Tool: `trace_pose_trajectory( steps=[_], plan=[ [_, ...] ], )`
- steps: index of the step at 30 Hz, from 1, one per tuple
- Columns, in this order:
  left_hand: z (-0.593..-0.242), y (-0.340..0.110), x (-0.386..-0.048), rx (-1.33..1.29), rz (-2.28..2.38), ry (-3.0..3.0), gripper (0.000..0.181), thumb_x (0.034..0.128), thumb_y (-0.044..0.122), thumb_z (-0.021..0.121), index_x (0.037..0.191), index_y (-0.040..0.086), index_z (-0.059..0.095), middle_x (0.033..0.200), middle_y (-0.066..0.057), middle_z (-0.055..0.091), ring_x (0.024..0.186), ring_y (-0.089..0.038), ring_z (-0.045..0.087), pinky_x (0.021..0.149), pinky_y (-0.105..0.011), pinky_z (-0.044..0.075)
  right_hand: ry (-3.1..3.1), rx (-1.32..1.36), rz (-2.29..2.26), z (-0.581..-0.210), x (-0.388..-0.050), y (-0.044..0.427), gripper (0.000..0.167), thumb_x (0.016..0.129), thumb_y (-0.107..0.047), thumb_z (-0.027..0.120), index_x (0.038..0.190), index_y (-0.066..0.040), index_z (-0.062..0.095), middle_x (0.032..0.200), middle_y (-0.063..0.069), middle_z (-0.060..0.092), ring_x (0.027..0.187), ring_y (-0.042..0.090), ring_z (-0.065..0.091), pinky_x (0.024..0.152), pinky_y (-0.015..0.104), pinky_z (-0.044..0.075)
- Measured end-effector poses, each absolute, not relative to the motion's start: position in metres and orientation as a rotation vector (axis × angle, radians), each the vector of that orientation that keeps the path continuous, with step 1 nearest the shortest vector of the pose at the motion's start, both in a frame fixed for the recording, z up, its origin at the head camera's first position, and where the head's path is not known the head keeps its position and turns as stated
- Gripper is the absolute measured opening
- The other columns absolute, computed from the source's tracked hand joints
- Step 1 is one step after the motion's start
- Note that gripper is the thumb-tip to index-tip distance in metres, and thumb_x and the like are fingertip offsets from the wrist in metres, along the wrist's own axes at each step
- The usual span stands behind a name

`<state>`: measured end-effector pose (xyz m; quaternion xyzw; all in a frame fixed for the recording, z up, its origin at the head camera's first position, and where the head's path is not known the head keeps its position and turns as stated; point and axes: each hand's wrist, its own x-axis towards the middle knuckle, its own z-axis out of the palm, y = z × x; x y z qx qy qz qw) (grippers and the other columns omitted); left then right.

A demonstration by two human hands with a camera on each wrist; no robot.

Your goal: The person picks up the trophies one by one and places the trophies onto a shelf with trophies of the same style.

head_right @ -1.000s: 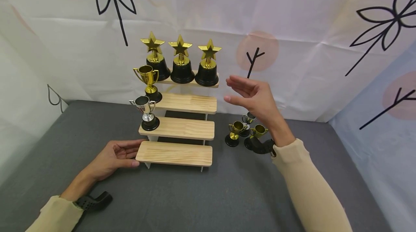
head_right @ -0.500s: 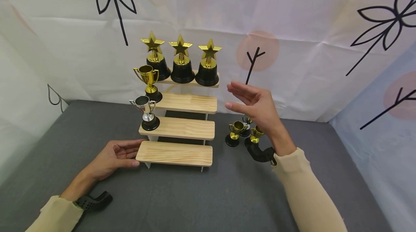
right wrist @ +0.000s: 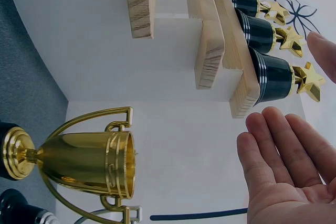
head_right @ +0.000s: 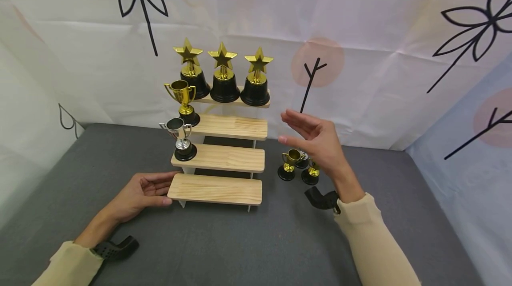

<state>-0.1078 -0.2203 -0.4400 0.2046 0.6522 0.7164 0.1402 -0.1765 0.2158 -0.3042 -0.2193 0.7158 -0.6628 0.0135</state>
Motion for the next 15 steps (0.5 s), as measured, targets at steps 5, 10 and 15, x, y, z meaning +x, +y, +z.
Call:
trace_pose_trajectory(
  steps=[5,10,15],
  plan=[
    [-0.440,-0.220,-0.108,0.590,2.072,1.879,0.072,0.0825,-0.013,0.076,0.143,-0.022,0.038,0.143,-0.029,0.052,0.124,-0.019,0.061,0.102,-0.034,0.053,2.246,-0.690,-2.065,-0.308,-0.173,0.218,0.063,0.086,0.011,0.075,0.145,0.006,0.051,0.140,0.011,0.061,0.129,0.015,0.058,0.102,0.027,0.052],
    [-0.440,-0.220,-0.108,0.597,2.072,1.878,0.071,0.0828,-0.013,0.076,0.143,-0.022,0.039,0.142,-0.028,0.053,0.124,-0.019,0.061,0.102,-0.034,0.053,2.240,-0.684,-2.071,-0.312,-0.168,0.219,0.064,0.086,0.012,0.074,0.145,0.009,0.049,0.139,0.011,0.062,0.129,0.014,0.058,0.103,0.026,0.051],
    [-0.440,-0.220,-0.108,0.590,2.064,1.891,0.071,0.0828,-0.013,0.076,0.143,-0.022,0.039,0.142,-0.027,0.053,0.124,-0.019,0.061,0.102,-0.034,0.053,2.245,-0.668,-2.078,-0.317,-0.162,0.222,0.063,0.086,0.012,0.074,0.144,0.004,0.052,0.138,0.010,0.063,0.129,0.014,0.058,0.105,0.026,0.050]
  ],
)
